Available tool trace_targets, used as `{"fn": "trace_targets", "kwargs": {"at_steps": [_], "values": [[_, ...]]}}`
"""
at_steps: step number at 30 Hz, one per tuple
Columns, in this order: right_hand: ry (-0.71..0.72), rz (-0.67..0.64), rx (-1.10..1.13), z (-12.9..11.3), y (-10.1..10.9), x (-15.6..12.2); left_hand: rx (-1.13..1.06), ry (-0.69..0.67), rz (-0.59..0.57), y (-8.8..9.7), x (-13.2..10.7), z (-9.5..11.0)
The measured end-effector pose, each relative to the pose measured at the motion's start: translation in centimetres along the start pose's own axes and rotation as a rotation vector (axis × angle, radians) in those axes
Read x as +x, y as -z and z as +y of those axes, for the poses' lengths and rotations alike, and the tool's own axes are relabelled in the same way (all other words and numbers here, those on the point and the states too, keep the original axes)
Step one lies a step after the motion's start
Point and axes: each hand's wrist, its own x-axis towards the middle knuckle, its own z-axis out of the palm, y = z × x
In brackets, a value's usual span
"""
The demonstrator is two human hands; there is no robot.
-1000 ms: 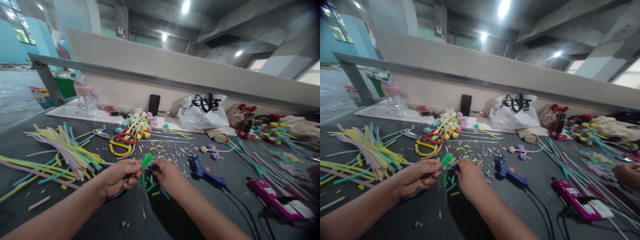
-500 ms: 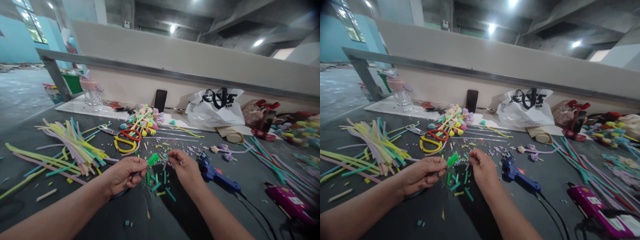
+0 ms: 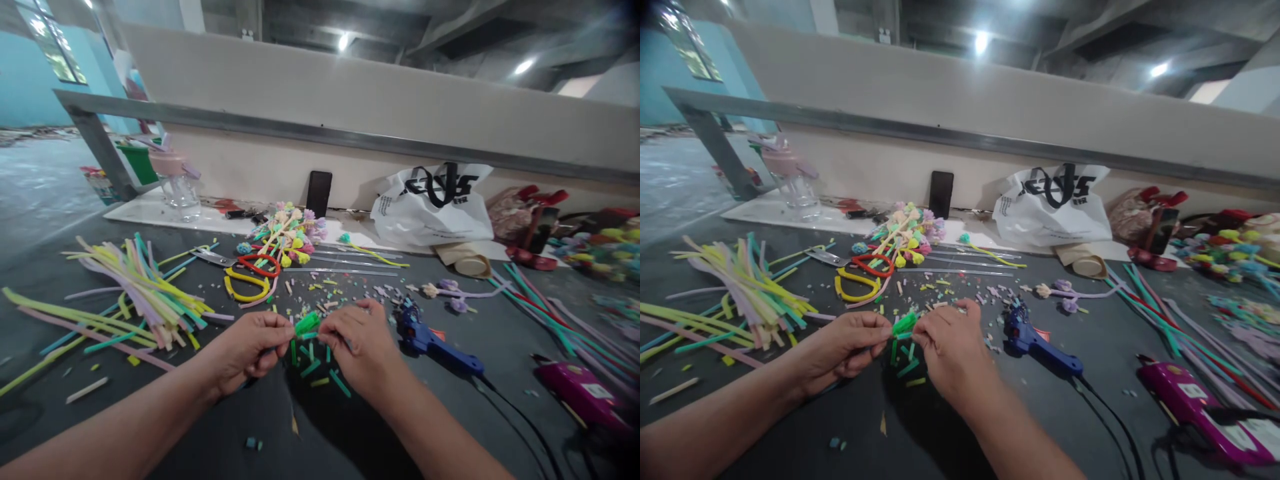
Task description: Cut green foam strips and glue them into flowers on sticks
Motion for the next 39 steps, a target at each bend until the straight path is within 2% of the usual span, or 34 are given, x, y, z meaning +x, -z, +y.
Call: {"fn": "trace_targets", "kwargs": {"at_steps": [8, 18, 27, 39], "values": [[0.024, -0.019, -0.044, -0.1, -0.5, -0.5, 0.098, 0.019, 0.065, -0.3, 0.1, -0.3], [0.018, -0.039, -0.067, -0.4, -0.8, -0.6, 0.221, 0.013, 0.091, -0.5, 0.1, -0.5], [-0.026, -0.113, -0.088, -0.8, -0.8, -0.5, 0.438, -0.003, 0.145, -0.4, 0.4, -0.6], [-0.06, -0.161, -0.059, -0.5, -1.1, -0.6, 0.548, -0.021, 0.143, -0.6, 0.2, -0.6]]}}
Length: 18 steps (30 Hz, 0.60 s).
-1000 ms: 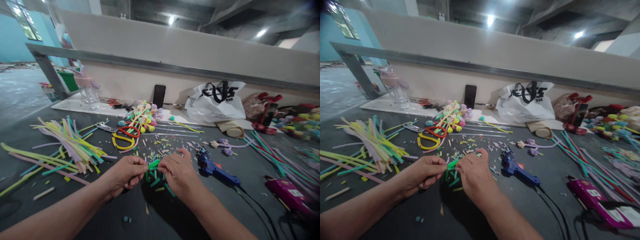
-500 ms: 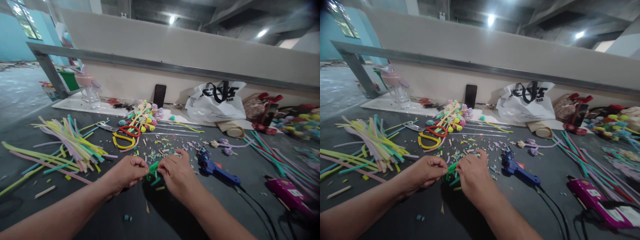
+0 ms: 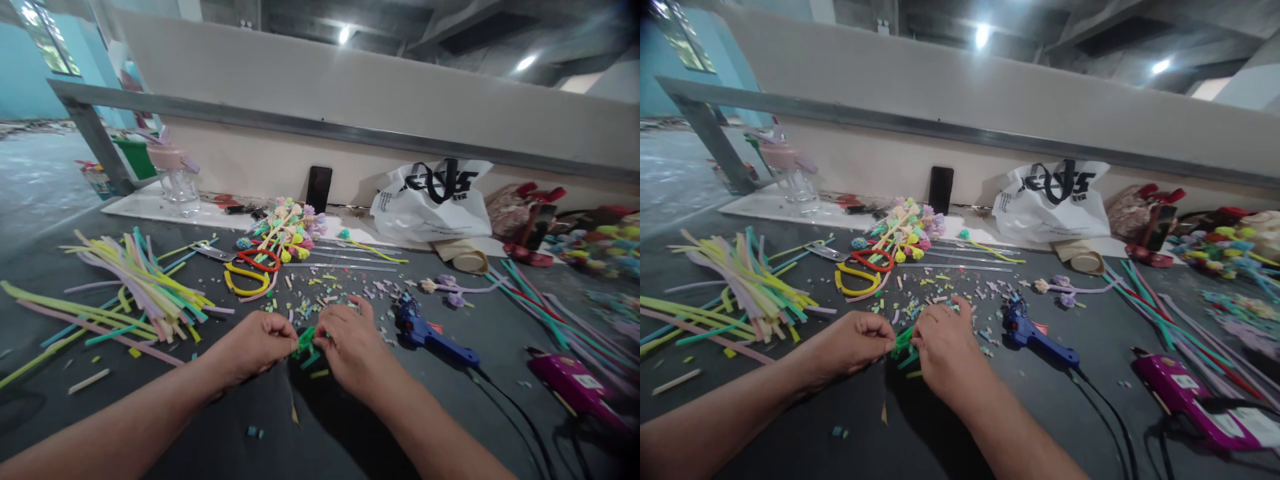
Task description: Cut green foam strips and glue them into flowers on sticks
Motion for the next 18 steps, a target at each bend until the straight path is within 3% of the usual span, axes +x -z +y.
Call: {"fn": "trace_targets", "kwargs": {"at_steps": [5, 18], "values": [[-0.024, 0.014, 0.04, 0.1, -0.2, 0.1, 0.0, -0.043, -0.005, 0.0, 0.1, -0.1], [-0.159, -0.036, 0.302, 0.0, 1.0, 0.6, -0.186, 0.006, -0.062, 0.6, 0.2, -0.2]]}}
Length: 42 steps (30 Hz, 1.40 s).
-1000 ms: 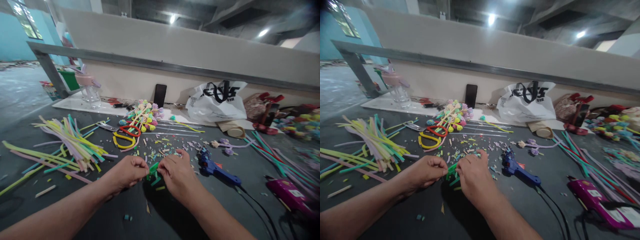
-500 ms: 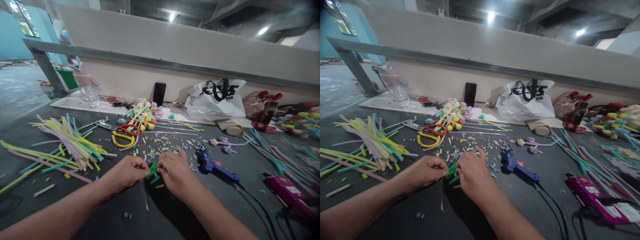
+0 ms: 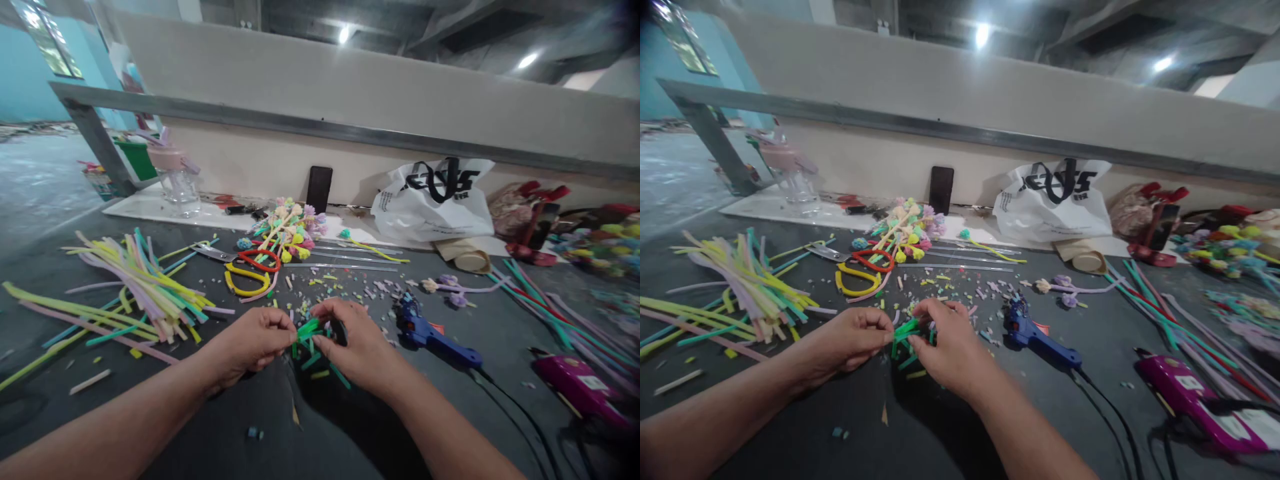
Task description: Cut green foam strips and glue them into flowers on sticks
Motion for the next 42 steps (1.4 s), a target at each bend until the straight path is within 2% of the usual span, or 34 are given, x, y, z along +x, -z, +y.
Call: {"fn": "trace_targets", "kwargs": {"at_steps": [6, 16, 20, 27, 34, 42], "values": [[0.011, 0.001, -0.003, -0.1, -0.3, 0.0, 0.045, -0.004, 0.009, -0.1, 0.4, -0.4], [0.011, -0.002, -0.013, -0.4, -0.3, 0.0, 0.234, -0.192, 0.057, -0.1, 0.4, -0.3], [0.02, 0.006, -0.018, -0.4, -0.5, -0.1, 0.256, -0.225, 0.068, -0.1, 0.3, -0.1], [0.008, 0.014, 0.022, -0.6, -0.7, -0.1, 0.282, -0.19, 0.068, -0.4, -0.2, 0.8], [-0.034, 0.014, 0.033, -0.6, -1.0, 0.1, 0.268, -0.2, 0.06, -0.2, 0.2, 0.1], [-0.102, -0.027, 0.255, -0.1, -0.2, 0.2, 0.126, -0.046, 0.046, 0.1, -0.1, 0.5]]}}
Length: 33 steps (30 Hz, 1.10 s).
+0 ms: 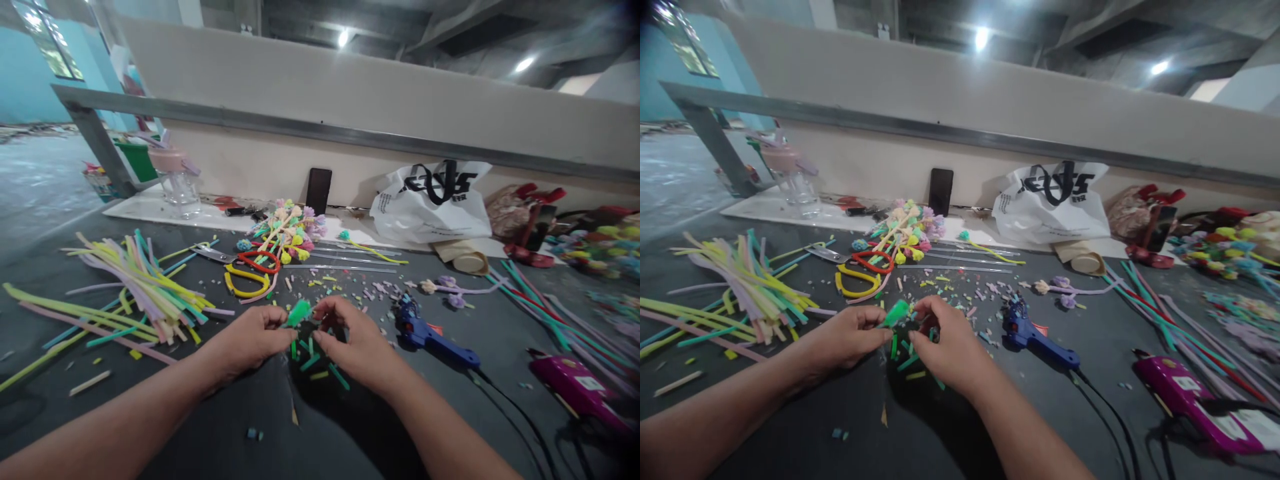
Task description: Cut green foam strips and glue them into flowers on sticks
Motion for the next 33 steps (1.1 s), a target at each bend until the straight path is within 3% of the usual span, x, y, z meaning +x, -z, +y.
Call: {"fn": "trace_targets", "kwargs": {"at_steps": [5, 12, 14, 19, 23, 28, 33], "values": [[-0.004, 0.01, 0.02, 0.0, 0.1, 0.0, 0.047, -0.093, -0.011, 0.1, -0.1, 0.0], [-0.077, 0.062, 0.122, -0.1, 0.3, 0.2, 0.397, -0.177, 0.109, 0.2, -0.7, 1.5], [-0.131, 0.03, 0.24, -0.2, 0.4, 0.3, 0.498, -0.217, 0.138, 0.0, -1.0, 1.6], [-0.218, -0.068, 0.653, -0.2, 0.3, 0.2, 0.789, -0.462, 0.214, -0.4, -1.7, 0.7], [-0.25, -0.109, 0.799, 0.0, 0.1, 0.1, 1.051, -0.587, 0.176, -0.2, -2.0, 0.1], [-0.262, -0.072, 0.816, 0.0, -0.1, 0.0, 1.206, -0.636, 0.19, -0.1, -2.0, 0.1], [-0.244, -0.019, 0.75, -0.1, -0.2, 0.1, 1.159, -0.657, 0.212, -0.2, -2.1, 0.3]]}}
